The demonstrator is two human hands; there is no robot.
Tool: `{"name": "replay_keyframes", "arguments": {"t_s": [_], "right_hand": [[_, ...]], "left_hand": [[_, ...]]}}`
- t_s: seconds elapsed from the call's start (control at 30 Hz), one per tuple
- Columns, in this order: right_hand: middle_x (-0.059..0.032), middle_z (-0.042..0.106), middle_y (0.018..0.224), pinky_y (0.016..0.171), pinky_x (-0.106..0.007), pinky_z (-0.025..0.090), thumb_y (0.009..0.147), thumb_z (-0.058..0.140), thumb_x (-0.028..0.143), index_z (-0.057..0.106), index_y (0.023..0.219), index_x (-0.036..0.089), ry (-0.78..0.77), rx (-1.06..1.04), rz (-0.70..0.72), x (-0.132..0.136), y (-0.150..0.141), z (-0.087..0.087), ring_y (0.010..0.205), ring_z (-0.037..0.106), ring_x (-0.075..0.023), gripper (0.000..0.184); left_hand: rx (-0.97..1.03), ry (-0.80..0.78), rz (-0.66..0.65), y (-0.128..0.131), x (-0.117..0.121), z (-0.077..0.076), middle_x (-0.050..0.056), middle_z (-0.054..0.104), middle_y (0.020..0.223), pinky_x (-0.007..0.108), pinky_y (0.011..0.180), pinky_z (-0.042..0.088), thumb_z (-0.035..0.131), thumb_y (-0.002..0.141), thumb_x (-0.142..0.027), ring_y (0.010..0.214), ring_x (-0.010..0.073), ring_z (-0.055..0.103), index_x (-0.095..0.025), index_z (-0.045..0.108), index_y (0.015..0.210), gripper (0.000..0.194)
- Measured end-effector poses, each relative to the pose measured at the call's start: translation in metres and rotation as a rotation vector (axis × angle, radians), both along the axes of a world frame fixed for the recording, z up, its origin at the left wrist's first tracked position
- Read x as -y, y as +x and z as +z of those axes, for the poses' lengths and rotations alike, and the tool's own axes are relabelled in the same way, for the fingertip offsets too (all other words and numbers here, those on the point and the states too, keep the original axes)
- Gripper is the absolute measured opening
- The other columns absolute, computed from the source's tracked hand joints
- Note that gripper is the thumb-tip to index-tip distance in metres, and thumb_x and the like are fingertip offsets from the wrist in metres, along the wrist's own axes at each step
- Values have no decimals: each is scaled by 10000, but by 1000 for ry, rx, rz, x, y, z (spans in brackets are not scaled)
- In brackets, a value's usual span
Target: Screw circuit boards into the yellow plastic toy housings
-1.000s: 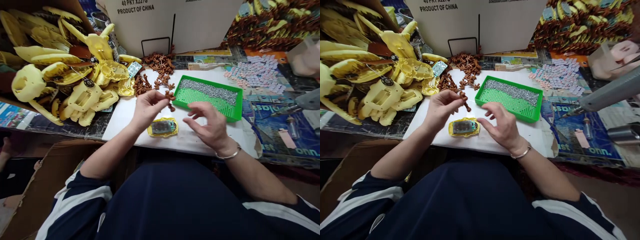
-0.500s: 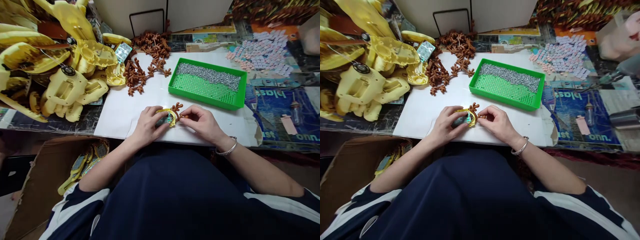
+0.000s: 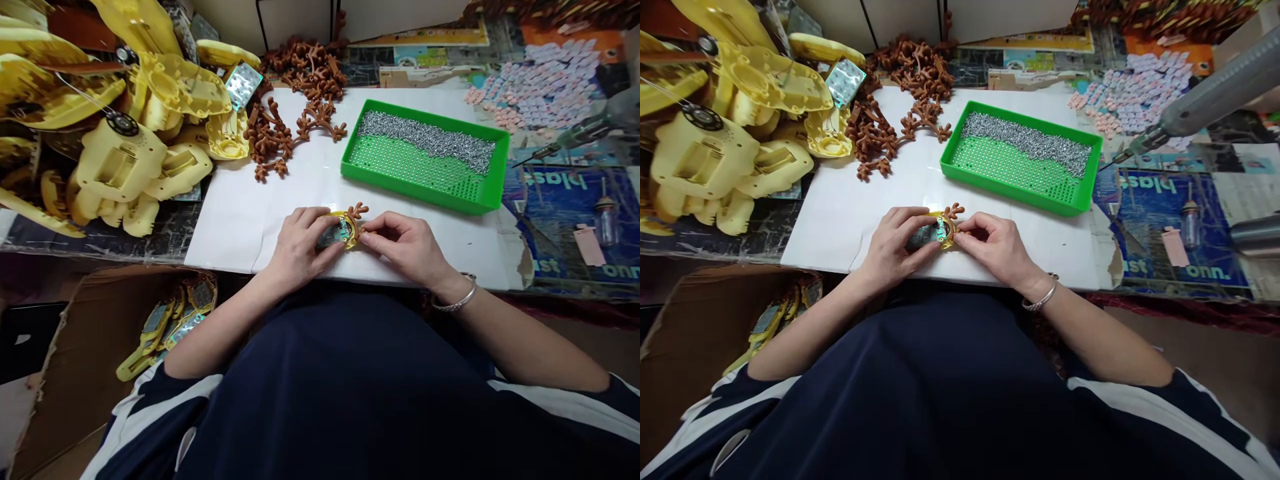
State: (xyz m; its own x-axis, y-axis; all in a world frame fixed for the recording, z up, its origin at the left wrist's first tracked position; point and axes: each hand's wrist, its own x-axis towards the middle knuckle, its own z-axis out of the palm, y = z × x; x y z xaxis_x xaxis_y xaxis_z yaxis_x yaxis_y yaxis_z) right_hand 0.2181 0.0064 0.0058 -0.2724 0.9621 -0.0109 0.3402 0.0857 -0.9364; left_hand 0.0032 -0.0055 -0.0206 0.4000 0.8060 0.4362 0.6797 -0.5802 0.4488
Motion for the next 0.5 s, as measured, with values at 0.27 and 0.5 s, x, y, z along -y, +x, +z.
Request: {"name": "replay_keyframes", "arguments": {"t_s": [0.27,0.5], "right_hand": [[-14,634,656,593,-281,382,800,647,235,622,689,189,239,308,143,-9,2,6,581,515,-131,123],[-56,702,851,620,-303,427,844,682,375,665,818,192,359,356,57,-18,8,11,570,518,-129,186]], "left_hand": [[-25,-19,-6,0,-2,0,116,704,1200,397,939,492,590,978,-448,1094,253,622,-196,661,1216,354],[-21,-11,-4,-1,-3,-2,115,706,1195,401,943,503,597,974,-442,1080,248,630,-199,664,1208,344]]}}
